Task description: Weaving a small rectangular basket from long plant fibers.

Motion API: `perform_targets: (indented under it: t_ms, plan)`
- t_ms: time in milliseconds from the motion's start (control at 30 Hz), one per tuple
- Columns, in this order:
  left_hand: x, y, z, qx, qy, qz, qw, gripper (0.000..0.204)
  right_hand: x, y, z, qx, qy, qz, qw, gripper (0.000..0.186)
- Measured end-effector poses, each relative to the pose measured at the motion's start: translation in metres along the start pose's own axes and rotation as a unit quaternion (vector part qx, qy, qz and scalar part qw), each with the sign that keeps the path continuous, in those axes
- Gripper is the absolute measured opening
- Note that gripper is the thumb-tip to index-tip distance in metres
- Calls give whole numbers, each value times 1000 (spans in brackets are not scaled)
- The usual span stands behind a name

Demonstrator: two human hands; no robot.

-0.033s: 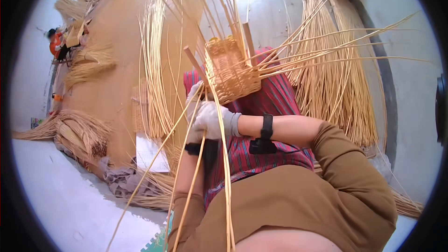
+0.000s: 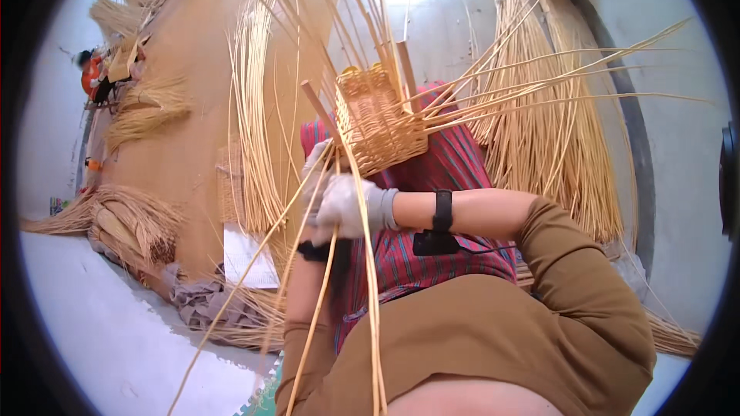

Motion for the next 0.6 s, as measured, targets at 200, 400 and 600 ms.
perform_targets:
  t_ms: [200, 400, 600]
  plan:
    - [18, -46, -95, -394, -215, 270, 852, 57, 37, 26, 85, -88, 186, -31, 978, 30]
    - [5, 5, -33, -134, -182, -33, 974, 34, 65, 32, 74, -58, 64, -42, 995, 32]
    - [-7, 22, -37, 123, -237, 88, 960, 52, 181, 65, -135, -252, -137, -430, 856, 22]
Point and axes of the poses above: each hand's wrist, its own x-axis away from the middle knuckle, its own y-axis out of the back of the hand, z = x × y, the point moved 6 cm from there along -x, towards the middle knuckle, and after that the axes turned 11 degrees about z, right-handed, at the moved point
